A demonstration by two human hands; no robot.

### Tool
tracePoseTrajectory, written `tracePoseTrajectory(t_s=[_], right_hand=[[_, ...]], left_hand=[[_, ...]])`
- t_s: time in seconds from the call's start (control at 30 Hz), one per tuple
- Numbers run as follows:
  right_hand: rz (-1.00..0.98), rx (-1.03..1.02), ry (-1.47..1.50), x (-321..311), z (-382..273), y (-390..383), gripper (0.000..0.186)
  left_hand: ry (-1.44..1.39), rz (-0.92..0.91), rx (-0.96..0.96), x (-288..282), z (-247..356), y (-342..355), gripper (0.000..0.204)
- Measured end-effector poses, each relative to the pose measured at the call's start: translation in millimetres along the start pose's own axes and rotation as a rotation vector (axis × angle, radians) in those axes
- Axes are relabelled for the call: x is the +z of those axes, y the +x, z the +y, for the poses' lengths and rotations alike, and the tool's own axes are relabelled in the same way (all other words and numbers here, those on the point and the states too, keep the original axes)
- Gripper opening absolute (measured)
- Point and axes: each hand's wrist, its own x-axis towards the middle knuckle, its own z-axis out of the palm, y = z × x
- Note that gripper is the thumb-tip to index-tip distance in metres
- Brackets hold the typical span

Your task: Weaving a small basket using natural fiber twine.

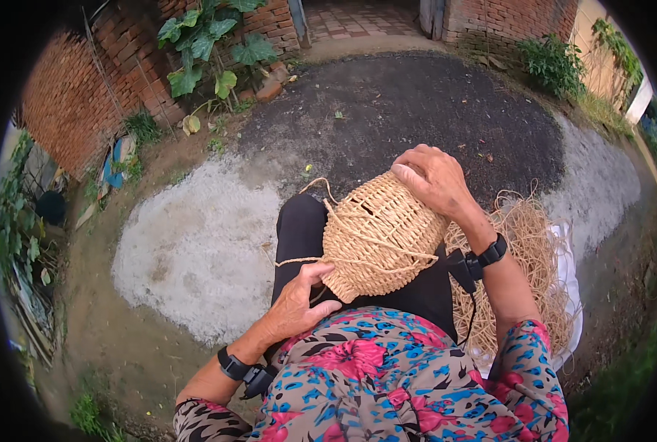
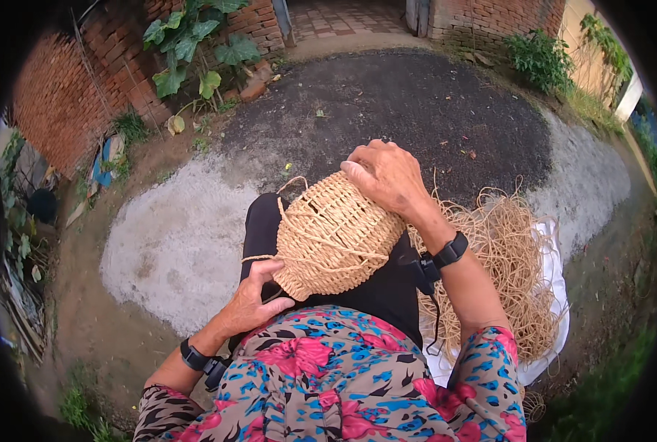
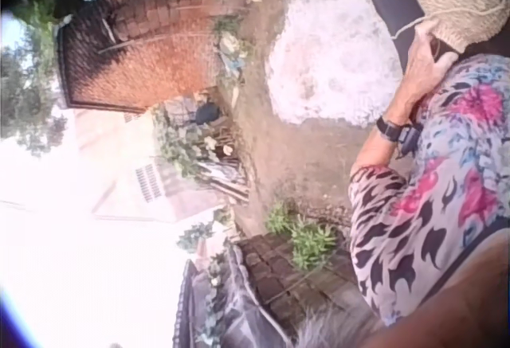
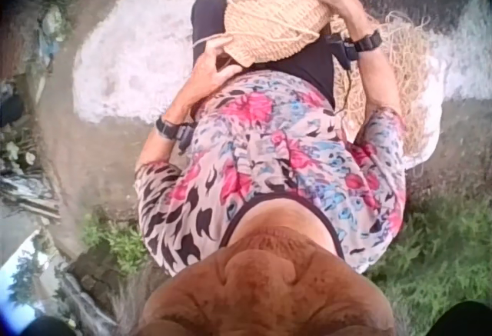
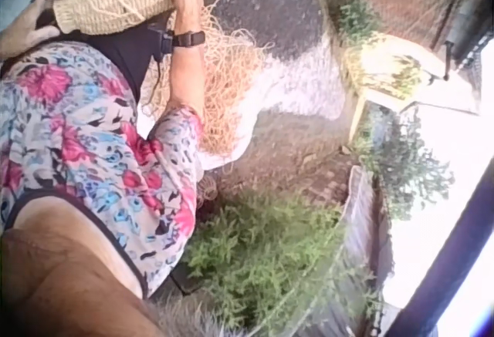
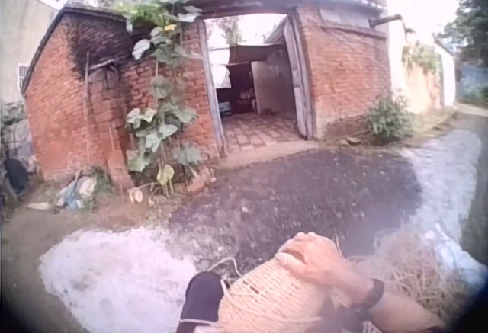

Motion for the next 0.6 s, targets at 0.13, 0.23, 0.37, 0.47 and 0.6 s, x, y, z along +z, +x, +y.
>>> tracePoseTrajectory(t_s=[0.13, 0.23, 0.37, 0.47, 0.6], right_hand=[[-0.035, -0.089, 0.049, 2.0, 0.2, 8.4, 0.038], [-0.014, -0.220, 0.023, 13.9, -1.9, 7.6, 0.034], [-0.107, -0.229, 0.015, 10.6, -6.2, 3.0, 0.031], [-0.121, -0.272, 0.107, 10.2, -3.8, 7.4, 0.031], [-0.099, -0.260, 0.098, 13.9, -2.2, 3.5, 0.032]], left_hand=[[-0.308, -0.181, -0.338, -3.2, 20.0, 1.5, 0.057], [-0.260, -0.228, -0.247, -4.0, 15.6, -6.9, 0.052], [-0.039, -0.132, -0.305, -32.0, 17.0, -12.0, 0.050], [0.287, 0.186, -0.218, -31.0, 8.5, -11.9, 0.054], [0.201, 0.123, -0.151, -21.3, 5.6, 1.1, 0.066]])
